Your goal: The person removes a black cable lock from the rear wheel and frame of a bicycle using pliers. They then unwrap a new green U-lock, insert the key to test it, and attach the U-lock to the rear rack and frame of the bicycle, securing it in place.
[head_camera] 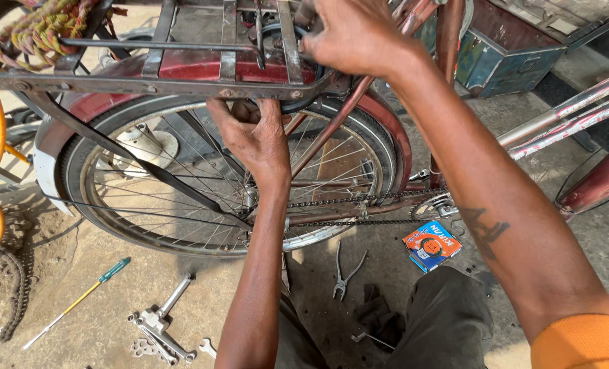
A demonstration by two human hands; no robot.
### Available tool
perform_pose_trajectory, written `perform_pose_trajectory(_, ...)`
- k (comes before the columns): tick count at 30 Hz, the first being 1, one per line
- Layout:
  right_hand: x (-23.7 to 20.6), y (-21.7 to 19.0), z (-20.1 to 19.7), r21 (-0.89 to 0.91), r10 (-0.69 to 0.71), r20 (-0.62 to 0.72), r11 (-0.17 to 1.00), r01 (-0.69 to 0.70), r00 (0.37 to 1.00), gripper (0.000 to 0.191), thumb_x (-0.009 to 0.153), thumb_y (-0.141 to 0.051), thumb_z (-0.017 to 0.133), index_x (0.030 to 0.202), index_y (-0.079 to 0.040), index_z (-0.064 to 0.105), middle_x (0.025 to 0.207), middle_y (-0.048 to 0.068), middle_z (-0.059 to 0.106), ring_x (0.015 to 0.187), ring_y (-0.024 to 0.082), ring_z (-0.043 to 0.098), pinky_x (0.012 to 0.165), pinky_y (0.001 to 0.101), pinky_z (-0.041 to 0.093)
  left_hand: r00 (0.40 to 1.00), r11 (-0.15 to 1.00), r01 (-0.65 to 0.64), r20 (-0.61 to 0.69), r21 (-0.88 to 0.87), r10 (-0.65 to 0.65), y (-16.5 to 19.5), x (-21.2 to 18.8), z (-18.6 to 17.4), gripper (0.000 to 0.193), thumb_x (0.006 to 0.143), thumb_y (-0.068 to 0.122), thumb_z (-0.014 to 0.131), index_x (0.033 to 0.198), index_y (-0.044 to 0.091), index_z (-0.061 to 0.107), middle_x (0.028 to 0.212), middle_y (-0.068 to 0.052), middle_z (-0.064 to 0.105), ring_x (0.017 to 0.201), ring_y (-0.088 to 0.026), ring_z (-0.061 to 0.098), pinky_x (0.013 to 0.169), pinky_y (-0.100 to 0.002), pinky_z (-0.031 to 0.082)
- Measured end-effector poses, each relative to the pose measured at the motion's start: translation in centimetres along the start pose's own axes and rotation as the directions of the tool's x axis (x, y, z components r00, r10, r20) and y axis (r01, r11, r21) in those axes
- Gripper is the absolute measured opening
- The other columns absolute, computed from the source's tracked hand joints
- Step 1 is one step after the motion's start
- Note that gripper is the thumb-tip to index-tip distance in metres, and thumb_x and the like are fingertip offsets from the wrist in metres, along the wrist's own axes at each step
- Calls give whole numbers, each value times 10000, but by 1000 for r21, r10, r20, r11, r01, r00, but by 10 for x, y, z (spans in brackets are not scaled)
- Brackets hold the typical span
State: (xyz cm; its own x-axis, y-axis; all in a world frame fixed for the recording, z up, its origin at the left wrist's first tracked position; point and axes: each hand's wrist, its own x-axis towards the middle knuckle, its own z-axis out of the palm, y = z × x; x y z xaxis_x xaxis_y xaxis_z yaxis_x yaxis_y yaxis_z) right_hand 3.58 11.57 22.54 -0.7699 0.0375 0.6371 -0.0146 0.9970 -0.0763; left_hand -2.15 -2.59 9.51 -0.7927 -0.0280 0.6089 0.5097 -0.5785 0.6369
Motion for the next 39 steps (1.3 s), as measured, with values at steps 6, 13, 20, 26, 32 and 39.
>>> perform_pose_trajectory(6,0,1,4,-22,45,-18,999,-46,999,451,698,-191,781,1094,24,752,737,184,702,645,274,693,627,433,541,980,981,184,-87,56,-179,7,3,9,345,988,78,701,1204,-10,446,716,-6,536,599,-50,501,512,-215,470)
perform_pose_trajectory(13,-6,15,6,113,47,2,993,-47,999,422,726,-242,820,1013,51,722,755,160,670,671,246,673,603,423,532,986,990,130,-99,-47,-134,9,10,8,464,1015,98,723,1349,-1,417,844,-20,678,746,-84,617,587,-230,523)
perform_pose_trajectory(20,-3,19,6,363,-21,-12,931,24,1000,423,817,-304,766,1035,45,668,803,92,671,708,193,638,609,376,507,969,955,241,-3,-175,-245,17,9,1,460,945,40,686,1314,-15,417,973,-50,678,819,-167,722,574,-323,659)
perform_pose_trajectory(26,-3,18,9,171,139,205,970,-175,969,382,876,-322,776,1023,22,694,738,79,627,637,190,604,578,394,477,953,953,249,-132,-170,-272,8,5,10,436,918,20,673,1294,-38,459,841,-44,649,728,-140,687,544,-308,667)
perform_pose_trajectory(32,-5,23,8,394,72,223,905,-158,972,400,842,-312,777,1032,22,662,719,53,691,604,141,635,516,324,490,932,966,196,-274,-169,-237,10,-2,21,483,939,83,701,1335,-31,449,821,-47,591,701,-134,644,504,-290,621)
perform_pose_trajectory(39,-10,28,4,309,184,298,910,-277,937,436,895,-392,779,1117,-17,746,738,52,706,577,132,631,491,319,502,928,952,263,-229,-158,-295,16,-35,29,654,898,226,768,1371,-1,377,1269,-143,489,1004,-193,684,692,-316,633)
